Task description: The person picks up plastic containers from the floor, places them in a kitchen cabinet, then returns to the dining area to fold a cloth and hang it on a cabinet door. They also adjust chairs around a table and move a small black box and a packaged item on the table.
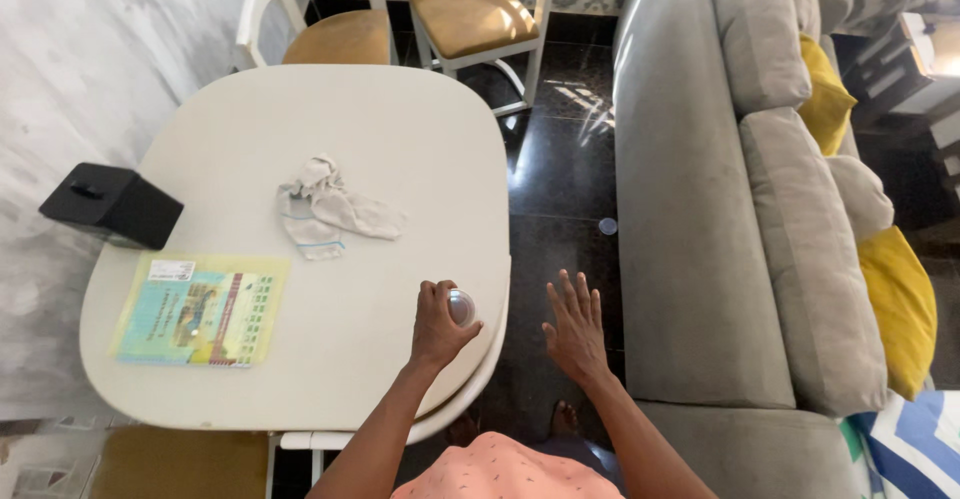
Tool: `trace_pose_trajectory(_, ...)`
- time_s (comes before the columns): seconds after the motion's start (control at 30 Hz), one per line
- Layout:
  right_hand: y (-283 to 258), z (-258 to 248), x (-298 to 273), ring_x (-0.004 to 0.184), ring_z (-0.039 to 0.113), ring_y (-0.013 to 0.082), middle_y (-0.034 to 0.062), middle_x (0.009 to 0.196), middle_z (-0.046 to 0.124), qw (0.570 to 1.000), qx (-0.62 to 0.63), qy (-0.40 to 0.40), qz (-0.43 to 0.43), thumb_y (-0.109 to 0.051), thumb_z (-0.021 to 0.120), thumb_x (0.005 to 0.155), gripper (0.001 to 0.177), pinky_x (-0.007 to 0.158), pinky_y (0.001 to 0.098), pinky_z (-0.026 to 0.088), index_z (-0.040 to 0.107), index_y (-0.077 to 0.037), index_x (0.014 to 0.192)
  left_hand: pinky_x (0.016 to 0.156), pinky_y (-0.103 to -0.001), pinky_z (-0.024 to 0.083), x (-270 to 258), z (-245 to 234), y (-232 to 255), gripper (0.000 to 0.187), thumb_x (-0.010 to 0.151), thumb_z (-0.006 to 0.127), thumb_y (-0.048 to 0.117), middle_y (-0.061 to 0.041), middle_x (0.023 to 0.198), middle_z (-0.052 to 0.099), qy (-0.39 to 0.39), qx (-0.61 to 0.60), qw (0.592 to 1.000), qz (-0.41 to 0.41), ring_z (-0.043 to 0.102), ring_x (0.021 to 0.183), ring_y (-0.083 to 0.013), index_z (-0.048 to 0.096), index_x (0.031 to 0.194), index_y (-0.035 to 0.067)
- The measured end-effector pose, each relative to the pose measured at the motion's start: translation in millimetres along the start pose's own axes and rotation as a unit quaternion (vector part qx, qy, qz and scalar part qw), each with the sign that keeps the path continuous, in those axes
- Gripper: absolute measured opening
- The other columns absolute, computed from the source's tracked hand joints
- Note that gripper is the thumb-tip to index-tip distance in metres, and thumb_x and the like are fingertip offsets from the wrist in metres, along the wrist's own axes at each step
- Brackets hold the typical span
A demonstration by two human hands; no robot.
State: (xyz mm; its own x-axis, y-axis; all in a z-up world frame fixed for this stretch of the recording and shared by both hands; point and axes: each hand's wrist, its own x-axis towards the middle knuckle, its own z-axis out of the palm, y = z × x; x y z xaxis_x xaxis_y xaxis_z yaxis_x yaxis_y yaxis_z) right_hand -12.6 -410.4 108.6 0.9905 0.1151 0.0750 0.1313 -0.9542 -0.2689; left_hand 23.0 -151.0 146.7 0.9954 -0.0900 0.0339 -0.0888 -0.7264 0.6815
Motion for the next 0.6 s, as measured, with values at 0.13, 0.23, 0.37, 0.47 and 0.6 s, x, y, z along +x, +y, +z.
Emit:
trace_pose_trajectory(0.13, 41, -14, -13, 0.157, 0.001, 0.031, 0.0077, 0.17, 0.012, 0.999, 0.021, 0.011, 0.046, -0.025, 0.065, 0.091, 0.072, 0.127, 0.0522, 0.004, 0.035, -0.01, 0.155, 0.089, -0.046, 0.057, 14, 26, 35, 0.077, 0.067, 0.092, 0.031, -0.014, 0.122, 0.043, -0.028, -0.035, 0.999, -0.022, 0.06, 0.108, -0.0345, 0.046, 0.124, 0.01)
trace_pose_trajectory(0.23, 79, -29, -21, 0.157, 0.001, 0.0309, 0.0069, 0.169, 0.012, 0.997, 0.02, 0.013, 0.07, -0.025, 0.065, 0.091, 0.071, 0.127, 0.0524, 0.004, 0.035, -0.011, 0.154, 0.088, -0.047, 0.057, 23, 54, 62, 0.078, 0.068, 0.092, 0.037, -0.014, 0.123, 0.047, -0.04, -0.045, 0.998, -0.03, 0.063, 0.107, -0.0341, 0.045, 0.124, 0.009)
trace_pose_trajectory(0.37, 124, -41, -27, 0.157, 0.001, 0.0318, 0.0076, 0.169, 0.012, 0.997, 0.015, 0.019, 0.08, -0.025, 0.064, 0.092, 0.071, 0.127, 0.0528, 0.003, 0.034, -0.011, 0.155, 0.088, -0.048, 0.056, 33, 102, 83, 0.083, 0.073, 0.088, 0.051, -0.015, 0.125, 0.055, -0.053, -0.07, 0.996, -0.023, 0.062, 0.112, -0.033, 0.046, 0.131, 0.009)
trace_pose_trajectory(0.47, 156, -51, -25, 0.157, 0.001, 0.033, 0.0087, 0.169, 0.013, 0.997, 0.017, 0.03, 0.071, -0.025, 0.063, 0.092, 0.071, 0.127, 0.0528, 0.004, 0.034, -0.011, 0.156, 0.085, -0.046, 0.054, 48, 143, 92, 0.074, 0.086, 0.072, 0.06, -0.016, 0.127, 0.06, -0.05, -0.148, 0.988, -0.005, 0.063, 0.11, -0.0296, 0.054, 0.133, 0.007)
trace_pose_trajectory(0.6, 185, -66, -11, 0.157, 0.001, 0.0331, 0.0092, 0.169, 0.015, 0.997, 0.029, 0.039, 0.057, -0.024, 0.064, 0.091, 0.073, 0.127, 0.0533, 0.004, 0.034, -0.01, 0.156, 0.065, -0.034, 0.053, 67, 187, 105, 0.068, 0.093, 0.046, 0.069, -0.012, 0.102, 0.071, -0.163, -0.318, 0.92, -0.159, 0.065, 0.085, -0.0199, 0.067, 0.125, 0.013)
